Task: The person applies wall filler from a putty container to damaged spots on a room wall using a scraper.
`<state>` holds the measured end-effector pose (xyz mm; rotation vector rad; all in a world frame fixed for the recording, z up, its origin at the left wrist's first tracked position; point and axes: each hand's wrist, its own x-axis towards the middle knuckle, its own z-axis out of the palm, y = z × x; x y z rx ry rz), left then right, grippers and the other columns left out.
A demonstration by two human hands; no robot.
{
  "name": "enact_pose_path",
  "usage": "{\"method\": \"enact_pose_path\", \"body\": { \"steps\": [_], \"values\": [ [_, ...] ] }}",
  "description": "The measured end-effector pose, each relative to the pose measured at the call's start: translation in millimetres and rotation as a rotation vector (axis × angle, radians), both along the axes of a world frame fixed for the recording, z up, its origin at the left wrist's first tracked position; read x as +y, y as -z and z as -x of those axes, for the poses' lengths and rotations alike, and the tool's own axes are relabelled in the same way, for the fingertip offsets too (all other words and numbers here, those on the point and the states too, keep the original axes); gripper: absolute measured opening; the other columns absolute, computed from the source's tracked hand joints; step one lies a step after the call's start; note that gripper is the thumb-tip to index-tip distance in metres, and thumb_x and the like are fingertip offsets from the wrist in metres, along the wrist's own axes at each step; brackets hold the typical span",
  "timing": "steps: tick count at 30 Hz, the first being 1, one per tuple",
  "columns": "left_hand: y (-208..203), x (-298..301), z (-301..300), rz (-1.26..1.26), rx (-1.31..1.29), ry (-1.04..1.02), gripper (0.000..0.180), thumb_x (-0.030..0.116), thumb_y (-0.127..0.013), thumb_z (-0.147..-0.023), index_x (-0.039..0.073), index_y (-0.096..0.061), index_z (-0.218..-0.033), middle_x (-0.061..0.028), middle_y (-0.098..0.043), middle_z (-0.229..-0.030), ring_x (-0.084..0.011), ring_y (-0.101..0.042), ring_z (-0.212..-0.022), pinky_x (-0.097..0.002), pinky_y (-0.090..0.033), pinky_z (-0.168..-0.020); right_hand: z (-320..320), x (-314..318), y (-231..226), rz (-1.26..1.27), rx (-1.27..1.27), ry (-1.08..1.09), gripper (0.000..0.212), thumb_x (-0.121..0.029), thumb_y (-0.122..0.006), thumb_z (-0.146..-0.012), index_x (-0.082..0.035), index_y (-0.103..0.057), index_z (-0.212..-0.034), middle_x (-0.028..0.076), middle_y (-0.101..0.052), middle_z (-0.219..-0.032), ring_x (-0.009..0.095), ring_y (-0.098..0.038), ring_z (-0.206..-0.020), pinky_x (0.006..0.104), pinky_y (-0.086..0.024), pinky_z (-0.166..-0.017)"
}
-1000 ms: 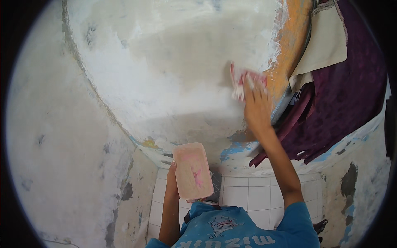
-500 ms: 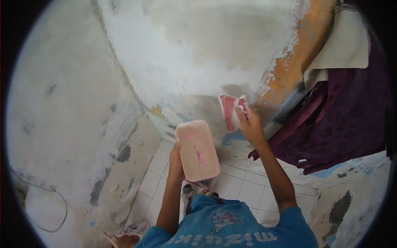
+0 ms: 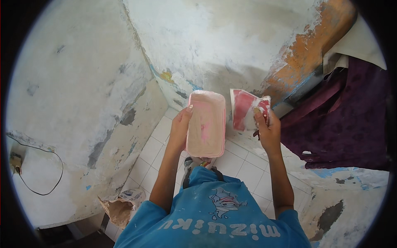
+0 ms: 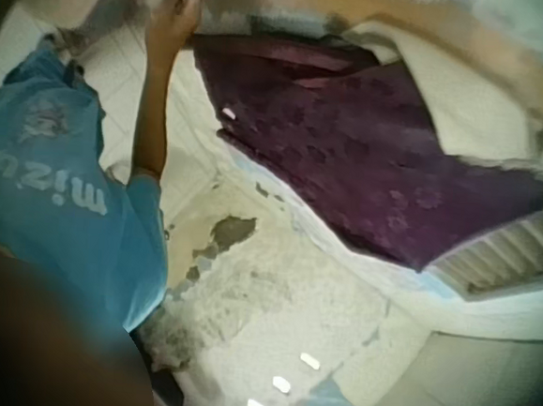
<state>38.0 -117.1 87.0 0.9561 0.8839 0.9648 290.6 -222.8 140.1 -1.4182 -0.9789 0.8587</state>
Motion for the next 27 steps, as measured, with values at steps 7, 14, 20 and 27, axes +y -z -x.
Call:
{"method": "enact_pose_path", "body": {
  "steps": [7,14,20,27],
  "values": [
    [-22,7,1,0.042,0.088,0.095,0.052,0.042,-0.054,-0.105,-0.006,-0.064,-0.125,-0.0106,-0.069,-0.11,-0.016,-0.066,-0.097,-0.0314,-0.055,-0.084,15,-17,3,-0.479,-1.402,-0.289,0.039,-0.012,-0.068,-0.086,-0.015,-0.073,-0.125,0.003,-0.071,-0.127,0.025,-0.062,-0.127,0.0459,-0.049,-0.106],
    [-6,13,8,0.041,0.063,0.077,0.052,0.039,-0.057,-0.104,-0.007,-0.063,-0.13,-0.0119,-0.07,-0.112,-0.0154,-0.066,-0.1,-0.0299,-0.054,-0.087,-19,-36,28,-0.479,-1.408,-0.381,0.04,-0.013,-0.069,-0.086,-0.016,-0.073,-0.126,0.003,-0.072,-0.125,0.025,-0.064,-0.126,0.0478,-0.049,-0.107],
    [0,15,2,-0.143,0.177,0.092,0.054,0.038,-0.06,-0.102,-0.004,-0.061,-0.137,-0.013,-0.07,-0.119,-0.0166,-0.066,-0.106,-0.0309,-0.052,-0.095,-46,-30,17,-0.342,-1.044,-0.29,0.026,-0.004,-0.066,-0.091,-0.011,-0.075,-0.114,0.009,-0.076,-0.109,0.029,-0.073,-0.105,0.0416,-0.055,-0.09],
    [-34,11,-21,-0.28,0.475,0.184,0.069,0.047,-0.069,-0.091,-0.002,-0.06,-0.139,-0.0199,-0.071,-0.121,-0.0261,-0.069,-0.108,-0.0365,-0.053,-0.096,-19,9,-24,-0.056,-0.859,-0.087,0.022,-0.018,-0.062,-0.099,-0.003,-0.06,-0.115,0.022,-0.07,-0.093,0.043,-0.069,-0.083,0.0498,-0.052,-0.07]
  ]
}}
